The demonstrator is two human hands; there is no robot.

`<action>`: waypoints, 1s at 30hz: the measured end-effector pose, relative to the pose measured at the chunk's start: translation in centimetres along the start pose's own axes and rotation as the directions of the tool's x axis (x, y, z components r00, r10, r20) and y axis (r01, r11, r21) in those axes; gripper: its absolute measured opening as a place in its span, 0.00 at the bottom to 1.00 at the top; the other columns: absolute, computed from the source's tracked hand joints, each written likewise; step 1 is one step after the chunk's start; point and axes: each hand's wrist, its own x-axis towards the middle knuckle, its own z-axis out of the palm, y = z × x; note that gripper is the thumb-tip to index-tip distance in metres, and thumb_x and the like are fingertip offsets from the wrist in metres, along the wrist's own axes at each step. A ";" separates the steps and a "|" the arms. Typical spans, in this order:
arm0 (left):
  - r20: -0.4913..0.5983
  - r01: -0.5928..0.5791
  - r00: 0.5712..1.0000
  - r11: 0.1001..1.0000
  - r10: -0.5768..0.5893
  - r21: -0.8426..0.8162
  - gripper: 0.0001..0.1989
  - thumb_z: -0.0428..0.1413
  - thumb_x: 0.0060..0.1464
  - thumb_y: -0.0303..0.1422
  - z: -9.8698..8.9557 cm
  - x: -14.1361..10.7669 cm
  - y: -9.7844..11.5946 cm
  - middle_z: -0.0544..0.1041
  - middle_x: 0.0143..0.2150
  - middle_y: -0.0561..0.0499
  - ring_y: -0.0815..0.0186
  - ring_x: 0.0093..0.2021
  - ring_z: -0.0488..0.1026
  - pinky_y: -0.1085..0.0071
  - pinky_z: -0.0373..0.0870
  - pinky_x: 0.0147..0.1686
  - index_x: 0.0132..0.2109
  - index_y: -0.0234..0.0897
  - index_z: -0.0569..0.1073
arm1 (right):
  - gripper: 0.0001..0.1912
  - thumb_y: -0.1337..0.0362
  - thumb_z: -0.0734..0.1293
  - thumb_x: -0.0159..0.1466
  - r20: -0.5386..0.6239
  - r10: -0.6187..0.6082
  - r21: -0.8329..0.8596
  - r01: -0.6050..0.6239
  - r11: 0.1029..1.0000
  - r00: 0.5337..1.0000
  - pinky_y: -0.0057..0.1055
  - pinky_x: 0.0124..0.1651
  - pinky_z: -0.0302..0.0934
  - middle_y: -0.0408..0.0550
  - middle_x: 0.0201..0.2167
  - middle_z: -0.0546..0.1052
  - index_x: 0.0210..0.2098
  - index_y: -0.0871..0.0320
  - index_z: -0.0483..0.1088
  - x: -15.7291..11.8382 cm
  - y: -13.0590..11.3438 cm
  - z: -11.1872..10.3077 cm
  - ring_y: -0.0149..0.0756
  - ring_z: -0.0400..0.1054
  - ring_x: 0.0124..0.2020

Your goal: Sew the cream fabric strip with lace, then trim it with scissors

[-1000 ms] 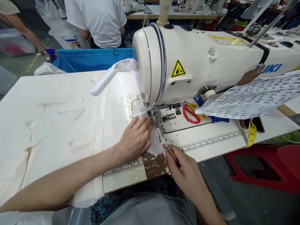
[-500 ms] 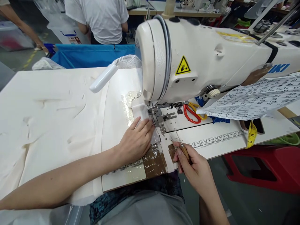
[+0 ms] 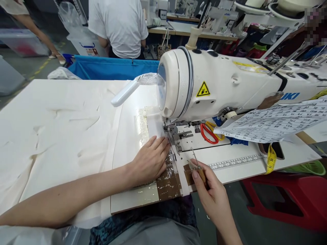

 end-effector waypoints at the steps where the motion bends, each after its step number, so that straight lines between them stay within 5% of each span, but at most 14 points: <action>1: -0.006 0.001 1.000 1.000 -0.001 -0.002 0.26 0.46 0.65 0.36 0.0 0.0 0.0 0.62 0.64 0.31 0.47 0.64 0.58 0.51 0.55 0.64 0.62 0.20 0.63 | 0.18 0.56 0.61 0.72 -0.008 -0.006 0.006 0.006 1.000 1.000 0.28 0.40 0.72 0.52 0.49 0.76 0.59 0.55 0.66 0.0 -0.1 0.1 0.40 0.74 0.46; 7: -0.020 0.017 1.000 1.000 -0.017 -0.025 0.25 0.48 0.63 0.35 0.0 0.2 -0.3 0.64 0.63 0.32 0.48 0.63 0.60 0.51 0.56 0.63 0.61 0.21 0.65 | 0.14 0.64 0.59 0.73 -0.008 -0.173 0.042 0.173 0.984 0.985 0.29 0.48 0.69 0.51 0.50 0.74 0.57 0.53 0.66 0.1 -1.0 1.4 0.38 0.71 0.50; 11: -0.022 0.026 0.999 0.999 -0.027 -0.027 0.25 0.49 0.63 0.34 0.1 0.4 -0.7 0.64 0.63 0.31 0.48 0.63 0.60 0.51 0.56 0.63 0.61 0.20 0.64 | 0.13 0.69 0.58 0.72 0.024 -0.354 0.021 0.354 0.935 0.935 0.30 0.39 0.66 0.49 0.37 0.72 0.53 0.57 0.67 1.0 -1.7 2.3 0.36 0.70 0.37; 15: -0.012 0.054 0.998 0.998 -0.054 -0.034 0.24 0.47 0.64 0.33 0.1 0.6 -1.1 0.63 0.63 0.33 0.49 0.63 0.59 0.53 0.58 0.62 0.62 0.19 0.63 | 0.12 0.71 0.57 0.71 0.055 -0.454 -0.108 0.457 0.883 0.889 0.30 0.37 0.64 0.49 0.35 0.71 0.52 0.59 0.66 2.2 -2.1 3.4 0.36 0.69 0.35; 21: -0.036 0.116 0.992 0.990 -0.119 -0.076 0.23 0.47 0.64 0.32 0.6 1.0 -1.8 0.67 0.58 0.36 0.53 0.54 0.65 0.58 0.67 0.53 0.60 0.21 0.65 | 0.12 0.70 0.56 0.73 0.094 -0.484 -0.322 0.487 0.812 0.870 0.29 0.33 0.63 0.51 0.37 0.73 0.51 0.63 0.67 3.4 -2.4 4.8 0.37 0.71 0.34; 30: -0.074 0.103 0.991 0.989 -0.111 -0.107 0.21 0.46 0.63 0.30 0.8 1.0 -1.9 0.68 0.57 0.36 0.52 0.54 0.65 0.58 0.67 0.52 0.59 0.21 0.67 | 0.15 0.70 0.53 0.72 0.128 -0.481 -0.489 0.477 0.730 0.867 0.30 0.27 0.59 0.50 0.37 0.73 0.51 0.64 0.68 4.1 -2.7 5.3 0.37 0.71 0.30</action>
